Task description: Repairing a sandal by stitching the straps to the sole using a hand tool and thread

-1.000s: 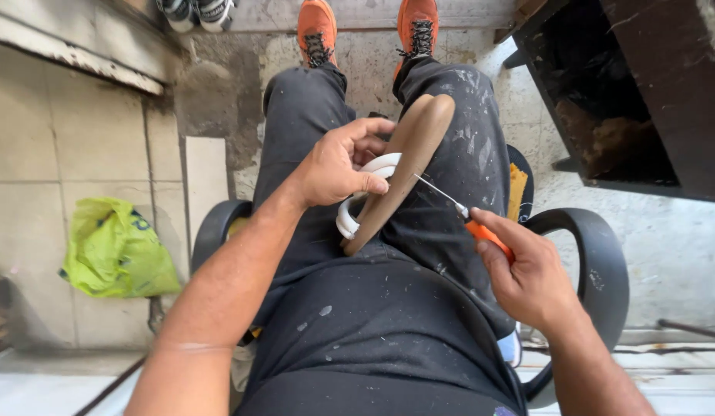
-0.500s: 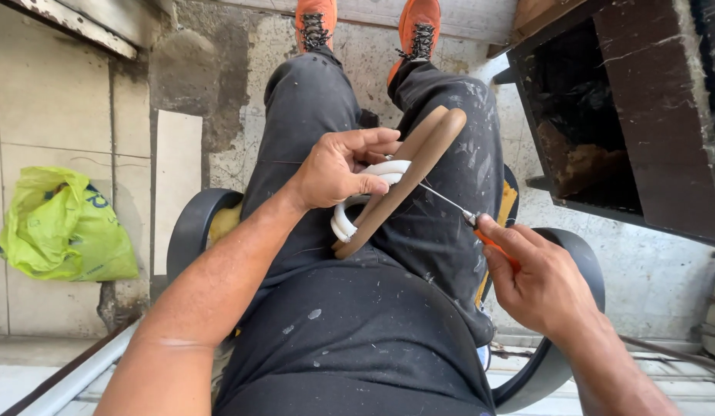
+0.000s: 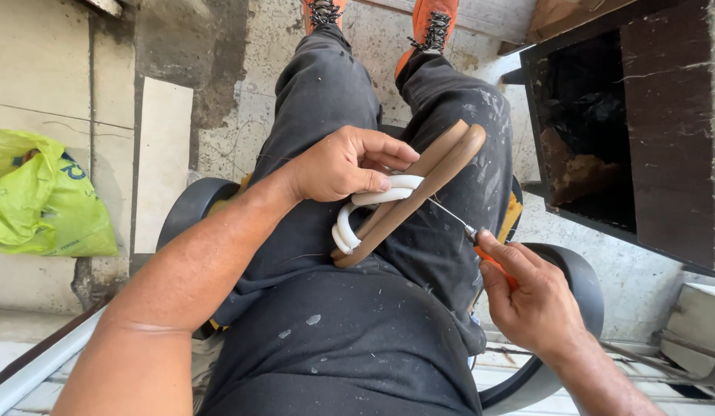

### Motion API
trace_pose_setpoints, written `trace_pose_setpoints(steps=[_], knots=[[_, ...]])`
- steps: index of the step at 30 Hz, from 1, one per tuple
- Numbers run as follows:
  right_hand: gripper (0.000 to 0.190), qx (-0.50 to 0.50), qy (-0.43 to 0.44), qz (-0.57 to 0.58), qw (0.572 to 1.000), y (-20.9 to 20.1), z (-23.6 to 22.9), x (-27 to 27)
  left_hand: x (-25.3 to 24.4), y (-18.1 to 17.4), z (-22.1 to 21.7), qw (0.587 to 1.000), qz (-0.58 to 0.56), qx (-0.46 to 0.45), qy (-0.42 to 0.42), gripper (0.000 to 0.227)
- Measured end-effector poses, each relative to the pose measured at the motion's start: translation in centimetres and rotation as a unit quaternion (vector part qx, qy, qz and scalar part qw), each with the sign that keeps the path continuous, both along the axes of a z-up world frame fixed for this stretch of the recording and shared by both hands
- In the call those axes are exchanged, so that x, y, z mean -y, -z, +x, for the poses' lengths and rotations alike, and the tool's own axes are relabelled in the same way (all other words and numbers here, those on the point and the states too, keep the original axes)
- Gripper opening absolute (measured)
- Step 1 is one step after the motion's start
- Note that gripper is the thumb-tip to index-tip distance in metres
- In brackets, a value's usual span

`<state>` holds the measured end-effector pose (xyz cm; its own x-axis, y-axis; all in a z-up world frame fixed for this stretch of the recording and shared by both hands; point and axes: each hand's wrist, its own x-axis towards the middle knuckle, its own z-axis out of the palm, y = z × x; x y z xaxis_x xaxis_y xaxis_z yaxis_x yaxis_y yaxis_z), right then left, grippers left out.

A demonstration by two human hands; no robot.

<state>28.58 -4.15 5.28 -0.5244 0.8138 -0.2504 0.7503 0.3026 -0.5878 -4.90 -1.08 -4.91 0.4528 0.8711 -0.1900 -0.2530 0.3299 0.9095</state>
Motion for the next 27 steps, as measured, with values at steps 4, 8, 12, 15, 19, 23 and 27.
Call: trace_pose_setpoints(steps=[4,8,12,15,19,23,27], knots=[[0.038,-0.02,-0.009,0.014,1.0,0.3,-0.5,0.0,-0.3,-0.3,-0.4,1.0,-0.003,-0.012,0.008,0.045],[0.039,-0.007,-0.009,0.017,1.0,0.8,-0.6,-0.1,-0.5,-0.6,-0.6,1.0,0.003,-0.027,0.016,0.046],[0.039,-0.001,-0.018,0.031,0.999,1.2,-0.7,-0.1,-0.6,-1.4,-0.9,0.998,0.005,-0.058,0.02,0.046],[0.039,0.005,-0.02,0.031,0.999,1.3,-1.0,0.0,-0.5,-1.7,-0.9,0.997,-0.017,-0.07,0.023,0.047],[0.041,0.015,-0.038,0.049,0.998,1.4,-1.2,0.1,-0.6,-1.6,-0.8,0.997,-0.024,-0.073,0.018,0.047],[0.04,0.015,-0.02,0.021,0.999,1.0,-1.9,0.1,-0.4,-1.4,-0.7,0.996,-0.03,-0.078,0.017,0.048],[0.041,0.041,0.087,-0.103,0.99,0.2,-2.8,-0.2,-0.5,-1.8,-0.7,0.995,-0.023,-0.093,0.015,0.047]])
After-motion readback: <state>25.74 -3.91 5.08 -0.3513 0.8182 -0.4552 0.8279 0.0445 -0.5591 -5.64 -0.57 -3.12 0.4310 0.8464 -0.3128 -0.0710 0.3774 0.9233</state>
